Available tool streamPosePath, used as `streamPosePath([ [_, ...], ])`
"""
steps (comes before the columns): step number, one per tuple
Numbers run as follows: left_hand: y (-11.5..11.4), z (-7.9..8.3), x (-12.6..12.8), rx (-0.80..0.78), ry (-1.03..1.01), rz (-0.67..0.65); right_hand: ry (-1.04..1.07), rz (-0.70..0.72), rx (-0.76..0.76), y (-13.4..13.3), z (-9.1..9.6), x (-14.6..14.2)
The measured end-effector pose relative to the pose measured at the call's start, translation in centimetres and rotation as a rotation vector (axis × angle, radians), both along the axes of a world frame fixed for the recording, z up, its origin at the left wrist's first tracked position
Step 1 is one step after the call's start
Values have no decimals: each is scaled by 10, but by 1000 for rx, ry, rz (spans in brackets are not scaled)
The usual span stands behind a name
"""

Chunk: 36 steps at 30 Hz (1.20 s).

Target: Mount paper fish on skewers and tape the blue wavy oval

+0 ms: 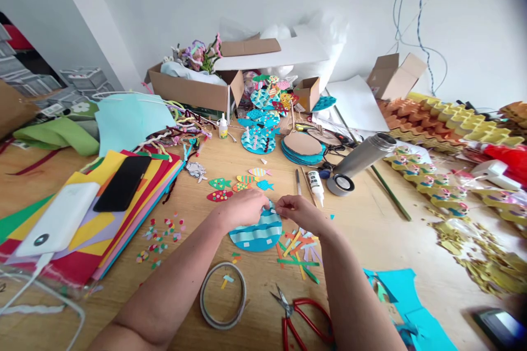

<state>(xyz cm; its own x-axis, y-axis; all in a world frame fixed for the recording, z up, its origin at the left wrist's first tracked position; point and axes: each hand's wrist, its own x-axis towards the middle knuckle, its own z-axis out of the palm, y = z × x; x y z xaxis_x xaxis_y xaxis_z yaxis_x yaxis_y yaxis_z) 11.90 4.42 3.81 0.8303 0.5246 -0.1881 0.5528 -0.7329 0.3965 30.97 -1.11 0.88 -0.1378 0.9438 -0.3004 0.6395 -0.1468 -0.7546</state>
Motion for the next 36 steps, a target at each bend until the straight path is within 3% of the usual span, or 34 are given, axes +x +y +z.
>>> streamPosePath([
  [4, 2, -7, 2, 146, -78, 96, -67, -26, 34, 0, -5, -9],
  [9, 0, -13, 5, 241, -51, 85, -164, -17, 56, 3, -2, -19],
  [21, 0, -14, 7, 180, -32, 65, -434, 34, 56, 1, 8, -33],
  [36, 3, -22, 7, 172, -30, 72, -686, 94, 87, -5, 0, -42],
])
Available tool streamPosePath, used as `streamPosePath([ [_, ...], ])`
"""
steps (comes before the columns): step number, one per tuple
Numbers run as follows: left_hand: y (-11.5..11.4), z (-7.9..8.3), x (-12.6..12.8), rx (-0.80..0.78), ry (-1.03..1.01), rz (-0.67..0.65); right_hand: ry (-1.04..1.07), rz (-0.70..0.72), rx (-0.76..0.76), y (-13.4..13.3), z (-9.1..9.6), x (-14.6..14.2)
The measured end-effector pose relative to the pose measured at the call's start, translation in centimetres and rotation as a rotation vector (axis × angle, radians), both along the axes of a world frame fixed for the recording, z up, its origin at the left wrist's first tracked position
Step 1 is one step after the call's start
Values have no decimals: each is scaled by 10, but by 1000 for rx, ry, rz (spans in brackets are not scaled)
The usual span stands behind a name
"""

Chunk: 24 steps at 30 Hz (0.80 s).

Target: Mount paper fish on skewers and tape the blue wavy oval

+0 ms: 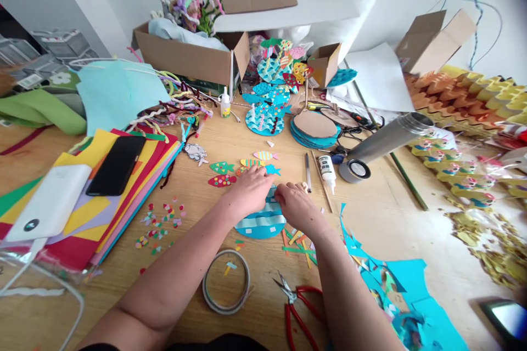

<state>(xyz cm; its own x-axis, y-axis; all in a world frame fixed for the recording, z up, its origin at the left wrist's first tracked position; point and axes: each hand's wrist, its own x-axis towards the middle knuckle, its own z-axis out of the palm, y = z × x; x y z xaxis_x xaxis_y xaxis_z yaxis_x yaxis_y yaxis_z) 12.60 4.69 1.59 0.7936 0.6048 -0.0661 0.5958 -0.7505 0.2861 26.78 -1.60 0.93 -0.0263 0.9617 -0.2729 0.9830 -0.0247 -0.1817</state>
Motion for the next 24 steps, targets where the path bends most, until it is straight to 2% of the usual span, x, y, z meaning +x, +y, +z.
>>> streamPosePath([
  [15, 2, -3, 1, 21, -5, -20, -51, 29, 7, 1, -1, -2],
  [24, -2, 3, 3, 52, 24, 12, -56, 26, 22, 0, 1, -3],
])
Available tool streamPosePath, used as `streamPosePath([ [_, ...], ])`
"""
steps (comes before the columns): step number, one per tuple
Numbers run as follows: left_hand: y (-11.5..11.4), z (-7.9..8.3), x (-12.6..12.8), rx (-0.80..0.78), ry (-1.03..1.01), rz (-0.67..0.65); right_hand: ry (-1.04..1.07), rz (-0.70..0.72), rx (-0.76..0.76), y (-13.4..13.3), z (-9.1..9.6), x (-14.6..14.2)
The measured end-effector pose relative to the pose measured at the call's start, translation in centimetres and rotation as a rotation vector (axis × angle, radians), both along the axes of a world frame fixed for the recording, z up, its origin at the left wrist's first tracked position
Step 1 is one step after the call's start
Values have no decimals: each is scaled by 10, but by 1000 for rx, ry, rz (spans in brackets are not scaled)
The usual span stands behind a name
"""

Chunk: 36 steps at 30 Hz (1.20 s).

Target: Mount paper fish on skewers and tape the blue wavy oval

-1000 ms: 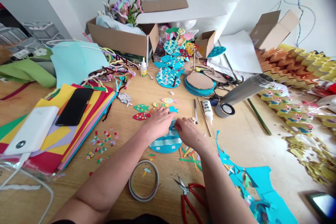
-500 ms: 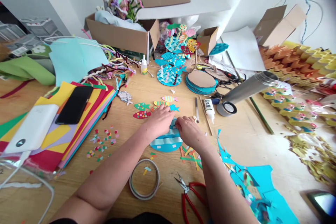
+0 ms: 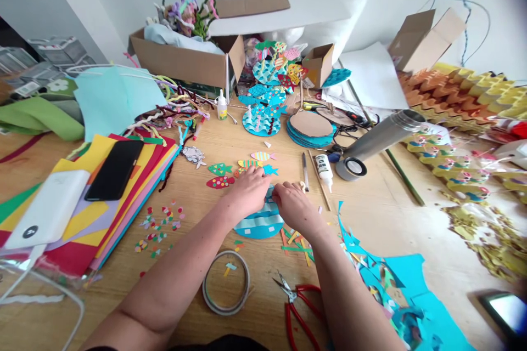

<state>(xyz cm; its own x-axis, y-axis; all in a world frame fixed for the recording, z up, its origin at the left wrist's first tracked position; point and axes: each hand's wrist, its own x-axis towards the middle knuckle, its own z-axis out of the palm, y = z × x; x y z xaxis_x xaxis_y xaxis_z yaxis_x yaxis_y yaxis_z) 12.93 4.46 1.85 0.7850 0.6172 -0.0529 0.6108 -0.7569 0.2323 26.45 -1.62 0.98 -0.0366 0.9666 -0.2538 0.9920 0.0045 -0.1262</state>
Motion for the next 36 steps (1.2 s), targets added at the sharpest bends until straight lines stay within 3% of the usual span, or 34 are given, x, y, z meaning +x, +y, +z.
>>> streamPosePath([
  [15, -8, 1, 7, 69, 3, 72, -8, -5, 15, 0, 1, -1],
  [21, -7, -1, 8, 24, -6, 113, -12, -16, 26, -2, 3, -2],
  [36, -6, -2, 8, 24, -16, 121, 16, -48, -26, -2, 21, 1],
])
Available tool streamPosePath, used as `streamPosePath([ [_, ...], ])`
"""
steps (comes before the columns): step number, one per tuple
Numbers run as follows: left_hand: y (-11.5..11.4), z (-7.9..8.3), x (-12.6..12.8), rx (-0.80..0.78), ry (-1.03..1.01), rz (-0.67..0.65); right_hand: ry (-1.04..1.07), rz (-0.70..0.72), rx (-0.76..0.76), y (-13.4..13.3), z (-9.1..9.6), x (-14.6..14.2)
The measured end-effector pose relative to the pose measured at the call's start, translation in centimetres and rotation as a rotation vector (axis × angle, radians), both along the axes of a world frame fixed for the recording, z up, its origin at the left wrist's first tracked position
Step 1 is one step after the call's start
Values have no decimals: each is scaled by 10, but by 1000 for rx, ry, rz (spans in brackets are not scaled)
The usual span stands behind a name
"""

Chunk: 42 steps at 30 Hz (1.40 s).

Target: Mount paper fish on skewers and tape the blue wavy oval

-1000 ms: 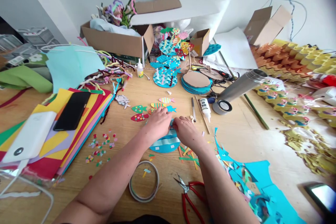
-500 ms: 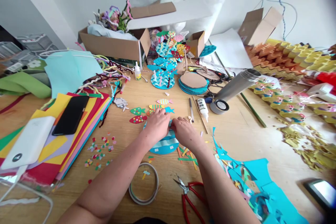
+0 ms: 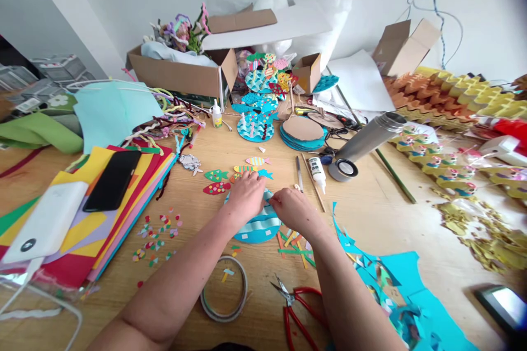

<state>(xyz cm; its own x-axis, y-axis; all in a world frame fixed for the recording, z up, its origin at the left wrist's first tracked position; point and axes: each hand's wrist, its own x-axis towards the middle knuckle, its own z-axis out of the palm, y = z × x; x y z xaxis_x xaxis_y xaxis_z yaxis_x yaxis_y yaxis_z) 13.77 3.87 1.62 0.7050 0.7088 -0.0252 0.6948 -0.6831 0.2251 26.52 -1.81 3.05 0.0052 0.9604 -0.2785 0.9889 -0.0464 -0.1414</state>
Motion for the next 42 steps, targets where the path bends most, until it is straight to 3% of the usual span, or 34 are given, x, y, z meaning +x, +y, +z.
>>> streamPosePath([
  [14, 0, 4, 0, -23, 12, 16, 12, -12, 85, 0, -3, 2],
  [21, 0, 5, -1, -29, 27, 6, 112, -74, 110, 1, -7, 3],
  [30, 1, 6, -4, -63, 3, -25, 295, -262, 181, 6, -19, 11],
  [36, 0, 3, -3, -37, -23, -19, 380, -282, 181, 10, -34, 10],
  [42, 0, -5, -3, -19, -45, 2, 446, -280, 170, 11, -37, 14],
])
